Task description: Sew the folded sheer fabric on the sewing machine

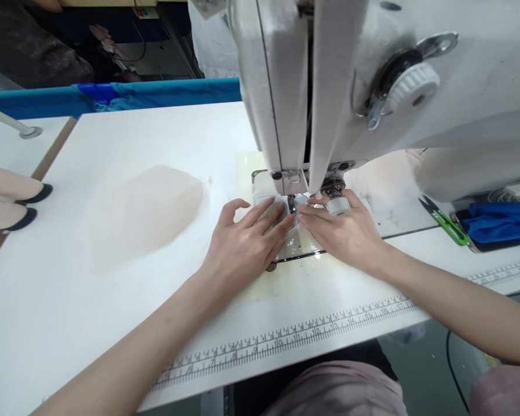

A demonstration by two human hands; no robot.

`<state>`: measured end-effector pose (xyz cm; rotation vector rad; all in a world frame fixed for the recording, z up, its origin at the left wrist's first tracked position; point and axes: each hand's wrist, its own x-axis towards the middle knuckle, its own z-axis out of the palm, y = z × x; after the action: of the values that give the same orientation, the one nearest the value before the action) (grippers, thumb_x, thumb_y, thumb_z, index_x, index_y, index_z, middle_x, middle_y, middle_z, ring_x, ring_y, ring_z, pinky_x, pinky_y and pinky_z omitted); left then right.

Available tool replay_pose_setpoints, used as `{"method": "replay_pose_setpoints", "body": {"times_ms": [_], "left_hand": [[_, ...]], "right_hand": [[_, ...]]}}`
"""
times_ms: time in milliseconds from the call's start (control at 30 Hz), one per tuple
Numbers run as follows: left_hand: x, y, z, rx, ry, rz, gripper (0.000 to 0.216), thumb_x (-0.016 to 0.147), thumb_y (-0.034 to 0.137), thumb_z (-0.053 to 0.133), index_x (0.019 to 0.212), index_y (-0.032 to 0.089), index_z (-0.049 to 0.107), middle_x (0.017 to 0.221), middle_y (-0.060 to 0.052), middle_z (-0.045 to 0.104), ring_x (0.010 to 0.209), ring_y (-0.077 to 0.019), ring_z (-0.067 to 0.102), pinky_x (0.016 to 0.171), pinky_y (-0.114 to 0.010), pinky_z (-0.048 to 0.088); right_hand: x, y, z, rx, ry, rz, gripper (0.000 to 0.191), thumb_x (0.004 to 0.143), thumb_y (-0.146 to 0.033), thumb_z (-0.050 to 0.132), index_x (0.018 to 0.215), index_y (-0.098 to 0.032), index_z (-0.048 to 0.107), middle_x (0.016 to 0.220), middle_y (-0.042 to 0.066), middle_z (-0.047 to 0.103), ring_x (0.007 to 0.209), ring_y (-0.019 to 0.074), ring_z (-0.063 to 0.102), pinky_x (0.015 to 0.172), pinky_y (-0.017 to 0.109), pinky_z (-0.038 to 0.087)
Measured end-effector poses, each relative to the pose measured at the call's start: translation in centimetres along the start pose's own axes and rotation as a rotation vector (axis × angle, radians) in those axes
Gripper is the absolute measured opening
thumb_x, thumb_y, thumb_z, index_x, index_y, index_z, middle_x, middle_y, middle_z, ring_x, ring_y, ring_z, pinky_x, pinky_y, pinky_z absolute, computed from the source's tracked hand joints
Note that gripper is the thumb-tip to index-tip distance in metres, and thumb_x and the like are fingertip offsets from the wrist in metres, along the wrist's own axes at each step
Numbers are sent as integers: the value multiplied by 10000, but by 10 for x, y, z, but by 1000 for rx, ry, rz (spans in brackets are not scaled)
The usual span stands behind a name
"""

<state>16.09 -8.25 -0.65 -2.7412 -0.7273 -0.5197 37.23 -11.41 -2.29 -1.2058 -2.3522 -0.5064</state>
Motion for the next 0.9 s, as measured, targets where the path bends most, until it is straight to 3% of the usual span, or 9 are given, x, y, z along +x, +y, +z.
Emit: {"method": "replay_pose_setpoints", "body": {"times_ms": [267,567,900], "left_hand": [[-7,11,-7,31,40,53,247,913,134,519,1150,147,588,1144,-85,686,1098,-224,633,869,-430,412],[-7,9,-7,-72,10,26,311,907,157,509,1207,192,585,1181,-80,665,1116,-248,622,922,-456,449],[-7,8,-2,-63,21,25,284,904,153,526,1176,131,606,1167,-116,667,1109,-242,627,964,-453,423]], "right_hand": [[-5,-2,-5,19,5,-80,304,878,-27,447,996,-170,688,1034,-4,727,933,162,601,965,376,362],[-6,-1,-8,8,-2,-95,299,880,-25,438,977,-143,695,992,26,734,971,168,609,988,393,381],[-5,-1,-9,-15,-8,-76,277,898,-56,449,953,-149,705,951,37,739,905,176,616,1013,404,387]]}}
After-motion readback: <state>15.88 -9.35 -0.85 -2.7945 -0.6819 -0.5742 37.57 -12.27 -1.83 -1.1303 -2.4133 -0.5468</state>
